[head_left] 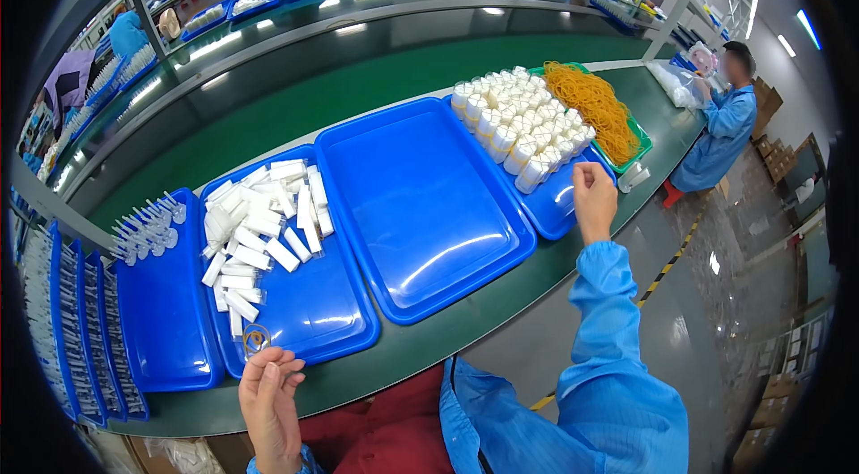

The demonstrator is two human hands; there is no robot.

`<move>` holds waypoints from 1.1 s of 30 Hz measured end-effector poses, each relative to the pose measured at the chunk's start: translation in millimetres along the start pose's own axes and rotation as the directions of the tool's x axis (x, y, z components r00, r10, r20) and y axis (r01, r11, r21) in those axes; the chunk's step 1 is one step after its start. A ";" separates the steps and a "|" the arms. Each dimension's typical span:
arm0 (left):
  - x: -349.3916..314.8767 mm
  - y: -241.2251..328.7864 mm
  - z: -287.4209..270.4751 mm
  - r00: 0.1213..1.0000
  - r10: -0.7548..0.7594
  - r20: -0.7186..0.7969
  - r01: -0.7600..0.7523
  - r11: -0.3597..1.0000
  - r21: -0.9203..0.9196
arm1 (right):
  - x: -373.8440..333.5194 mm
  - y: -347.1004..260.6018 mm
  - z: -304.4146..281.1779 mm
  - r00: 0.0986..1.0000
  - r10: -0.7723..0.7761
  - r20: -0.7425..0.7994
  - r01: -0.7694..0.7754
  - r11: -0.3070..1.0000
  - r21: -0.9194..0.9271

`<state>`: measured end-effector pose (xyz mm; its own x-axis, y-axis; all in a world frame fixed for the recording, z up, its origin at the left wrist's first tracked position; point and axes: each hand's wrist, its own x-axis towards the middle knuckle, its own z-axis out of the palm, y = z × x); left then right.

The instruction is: Assemble small plastic components at a production workbench.

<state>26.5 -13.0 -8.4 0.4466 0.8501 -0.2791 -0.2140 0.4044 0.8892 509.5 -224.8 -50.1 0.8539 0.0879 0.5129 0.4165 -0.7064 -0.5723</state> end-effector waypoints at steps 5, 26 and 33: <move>0.0 0.6 0.6 1.000 -0.010 0.026 0.009 1.000 0.023 | -32.7 -43.0 -2.3 0.990 -0.026 0.142 0.019 0.999 0.048; -1.5 0.9 0.7 1.000 0.011 0.027 -0.012 1.000 0.017 | 4.7 -75.7 35.1 0.887 -0.461 -0.008 0.452 0.872 -0.190; -2.5 3.2 -4.4 1.000 -0.020 0.005 0.020 0.999 0.029 | 13.5 -71.5 43.9 0.809 -0.587 -0.038 0.554 0.781 -0.288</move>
<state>20.9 -12.2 -6.4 0.4551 0.8401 -0.2951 -0.1795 0.4112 0.8937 504.9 -142.3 -30.3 0.4342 0.4593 0.7749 0.7086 -0.7053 0.0210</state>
